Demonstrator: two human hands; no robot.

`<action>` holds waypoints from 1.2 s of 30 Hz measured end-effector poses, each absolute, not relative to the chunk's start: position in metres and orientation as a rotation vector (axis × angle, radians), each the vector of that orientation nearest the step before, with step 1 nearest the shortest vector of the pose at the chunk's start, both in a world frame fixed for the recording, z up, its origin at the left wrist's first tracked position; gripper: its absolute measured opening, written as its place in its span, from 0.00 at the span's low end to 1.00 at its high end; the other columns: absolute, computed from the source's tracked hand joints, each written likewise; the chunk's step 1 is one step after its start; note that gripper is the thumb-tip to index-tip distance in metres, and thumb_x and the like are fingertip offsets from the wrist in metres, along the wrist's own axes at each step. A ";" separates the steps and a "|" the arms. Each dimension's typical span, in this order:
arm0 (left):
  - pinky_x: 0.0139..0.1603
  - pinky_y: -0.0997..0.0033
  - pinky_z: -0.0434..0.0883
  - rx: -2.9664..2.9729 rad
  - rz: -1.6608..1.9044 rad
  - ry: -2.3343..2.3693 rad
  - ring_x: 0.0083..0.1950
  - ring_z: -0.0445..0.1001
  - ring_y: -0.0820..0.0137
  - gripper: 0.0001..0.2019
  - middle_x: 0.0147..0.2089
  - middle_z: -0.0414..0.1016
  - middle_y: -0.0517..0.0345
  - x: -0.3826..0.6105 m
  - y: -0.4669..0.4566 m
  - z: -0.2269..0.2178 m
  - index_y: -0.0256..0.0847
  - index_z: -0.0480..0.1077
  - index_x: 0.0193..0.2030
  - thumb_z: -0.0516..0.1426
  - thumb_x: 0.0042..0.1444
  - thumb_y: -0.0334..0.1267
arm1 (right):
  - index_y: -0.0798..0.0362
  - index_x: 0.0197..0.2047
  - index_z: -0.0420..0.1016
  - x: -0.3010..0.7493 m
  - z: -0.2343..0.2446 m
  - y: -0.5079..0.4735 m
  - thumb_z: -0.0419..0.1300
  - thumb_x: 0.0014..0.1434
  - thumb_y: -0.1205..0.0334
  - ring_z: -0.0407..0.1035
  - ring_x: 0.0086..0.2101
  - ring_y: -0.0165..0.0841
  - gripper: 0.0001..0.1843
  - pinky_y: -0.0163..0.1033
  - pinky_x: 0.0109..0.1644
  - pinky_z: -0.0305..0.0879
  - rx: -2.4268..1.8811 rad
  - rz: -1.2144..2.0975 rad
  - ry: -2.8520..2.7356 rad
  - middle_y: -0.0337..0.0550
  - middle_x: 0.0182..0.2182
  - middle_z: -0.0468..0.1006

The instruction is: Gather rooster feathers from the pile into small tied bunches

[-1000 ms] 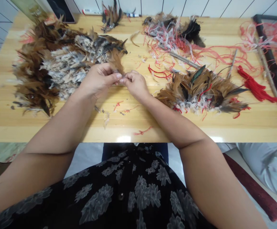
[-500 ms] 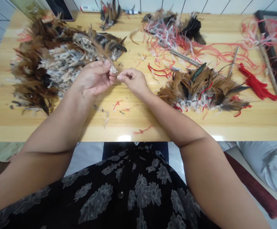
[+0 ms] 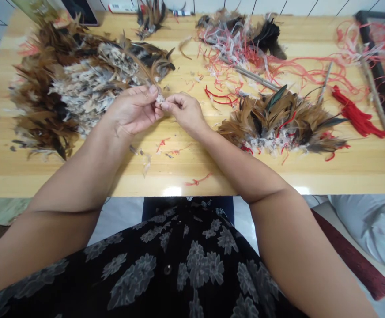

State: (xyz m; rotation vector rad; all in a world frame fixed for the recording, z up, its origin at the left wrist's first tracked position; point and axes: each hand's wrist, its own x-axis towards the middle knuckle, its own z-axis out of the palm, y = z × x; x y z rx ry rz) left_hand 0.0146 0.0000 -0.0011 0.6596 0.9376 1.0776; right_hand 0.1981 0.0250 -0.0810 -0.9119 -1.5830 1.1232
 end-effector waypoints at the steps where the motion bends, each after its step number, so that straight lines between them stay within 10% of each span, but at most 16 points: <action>1: 0.30 0.86 0.77 0.657 1.067 0.942 0.27 0.80 0.78 0.27 0.30 0.78 0.60 0.016 -0.001 0.000 0.39 0.74 0.30 0.72 0.86 0.25 | 0.49 0.42 0.92 0.198 -0.081 0.025 0.83 0.71 0.32 0.81 0.47 0.36 0.27 0.44 0.62 0.80 -0.917 1.116 -1.585 0.42 0.43 0.92; 36: 0.30 0.84 0.80 0.665 1.146 0.951 0.28 0.84 0.73 0.24 0.28 0.77 0.64 0.022 -0.003 -0.002 0.43 0.75 0.34 0.81 0.78 0.31 | 0.47 0.38 0.77 0.194 -0.066 0.019 0.86 0.63 0.27 0.77 0.43 0.33 0.36 0.40 0.51 0.77 -0.940 1.240 -1.482 0.40 0.39 0.85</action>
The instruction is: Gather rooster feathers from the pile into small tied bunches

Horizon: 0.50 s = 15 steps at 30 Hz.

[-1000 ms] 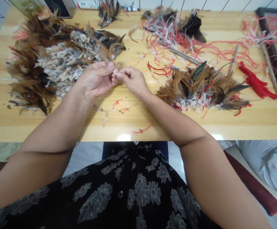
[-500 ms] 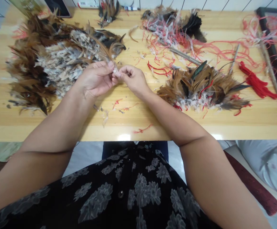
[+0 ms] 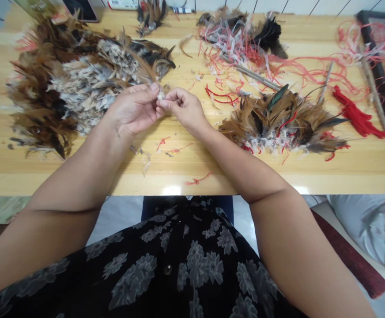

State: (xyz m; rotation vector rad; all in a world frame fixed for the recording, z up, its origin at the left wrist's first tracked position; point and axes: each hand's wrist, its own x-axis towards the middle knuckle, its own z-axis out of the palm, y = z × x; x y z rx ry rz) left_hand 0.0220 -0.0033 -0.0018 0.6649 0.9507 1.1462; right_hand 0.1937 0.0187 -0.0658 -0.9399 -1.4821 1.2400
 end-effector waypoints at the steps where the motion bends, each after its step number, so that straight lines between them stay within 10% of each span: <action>1: 0.29 0.84 0.80 0.657 1.142 0.950 0.28 0.84 0.73 0.24 0.28 0.77 0.64 0.022 -0.003 -0.002 0.43 0.75 0.35 0.82 0.77 0.31 | 0.47 0.37 0.77 0.194 -0.065 0.018 0.86 0.64 0.27 0.77 0.43 0.33 0.36 0.40 0.51 0.77 -0.948 1.234 -1.487 0.40 0.39 0.85; 15: 0.34 0.80 0.74 0.802 1.164 1.056 0.31 0.78 0.74 0.28 0.29 0.79 0.62 0.016 -0.006 0.003 0.42 0.72 0.31 0.78 0.79 0.23 | 0.49 0.38 0.80 0.197 -0.054 0.018 0.85 0.64 0.26 0.82 0.45 0.34 0.36 0.41 0.58 0.83 -0.899 1.296 -1.496 0.38 0.37 0.86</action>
